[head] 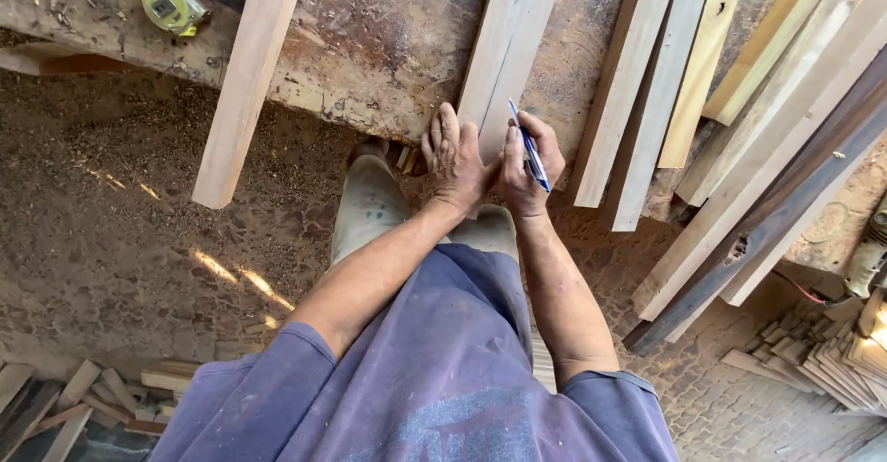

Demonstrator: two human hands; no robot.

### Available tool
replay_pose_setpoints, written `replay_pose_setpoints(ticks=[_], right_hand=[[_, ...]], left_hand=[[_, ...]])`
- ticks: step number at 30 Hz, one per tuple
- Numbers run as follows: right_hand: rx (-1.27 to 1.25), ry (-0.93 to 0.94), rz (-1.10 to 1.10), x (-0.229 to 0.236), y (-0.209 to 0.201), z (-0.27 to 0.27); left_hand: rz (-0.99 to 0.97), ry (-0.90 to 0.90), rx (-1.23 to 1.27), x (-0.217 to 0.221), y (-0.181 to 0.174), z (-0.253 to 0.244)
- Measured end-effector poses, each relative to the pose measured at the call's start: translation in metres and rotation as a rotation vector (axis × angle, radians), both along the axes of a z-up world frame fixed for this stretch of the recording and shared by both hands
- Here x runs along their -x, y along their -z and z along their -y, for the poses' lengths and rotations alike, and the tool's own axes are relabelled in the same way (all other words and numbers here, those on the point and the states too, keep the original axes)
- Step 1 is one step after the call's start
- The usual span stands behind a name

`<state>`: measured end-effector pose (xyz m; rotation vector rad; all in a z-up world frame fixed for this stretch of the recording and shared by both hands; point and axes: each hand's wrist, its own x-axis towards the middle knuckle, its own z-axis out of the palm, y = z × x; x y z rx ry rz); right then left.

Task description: Organizing and marking wood planks on a workbench in a workshop.

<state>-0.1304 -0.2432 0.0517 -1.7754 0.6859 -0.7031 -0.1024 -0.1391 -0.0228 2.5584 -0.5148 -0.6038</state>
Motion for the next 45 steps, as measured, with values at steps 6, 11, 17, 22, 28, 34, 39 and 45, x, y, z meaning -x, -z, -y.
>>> replay_pose_setpoints(ticks=[6, 11, 17, 22, 28, 34, 39, 45], right_hand=[[0.008, -0.054, -0.033, 0.002, 0.010, 0.002], [-0.020, -0.057, -0.036, 0.004, 0.006, 0.005], [-0.067, 0.090, 0.054, 0.004, 0.012, 0.023], [-0.144, 0.215, 0.079, 0.029, -0.010, 0.031], [-0.165, 0.101, 0.084, 0.098, -0.003, 0.010], [-0.440, -0.021, -0.480, 0.153, 0.019, -0.048], [-0.967, -0.062, -0.501, 0.146, 0.059, -0.059], [-0.925, -0.101, -0.518, 0.135, 0.082, -0.050]], left_hand=[[0.033, 0.022, -0.039, 0.000, 0.015, -0.003], [0.020, -0.003, -0.034, -0.004, -0.002, 0.000], [-0.080, -0.051, -0.006, -0.008, -0.014, 0.003], [-0.226, -0.194, 0.169, -0.010, 0.006, -0.009], [-0.258, -0.245, 0.318, -0.035, -0.005, -0.089], [-0.545, -0.097, -0.217, -0.018, -0.025, -0.106], [-0.693, -0.206, -0.104, -0.008, -0.044, -0.072], [-0.689, -0.234, -0.079, -0.013, -0.065, -0.045]])
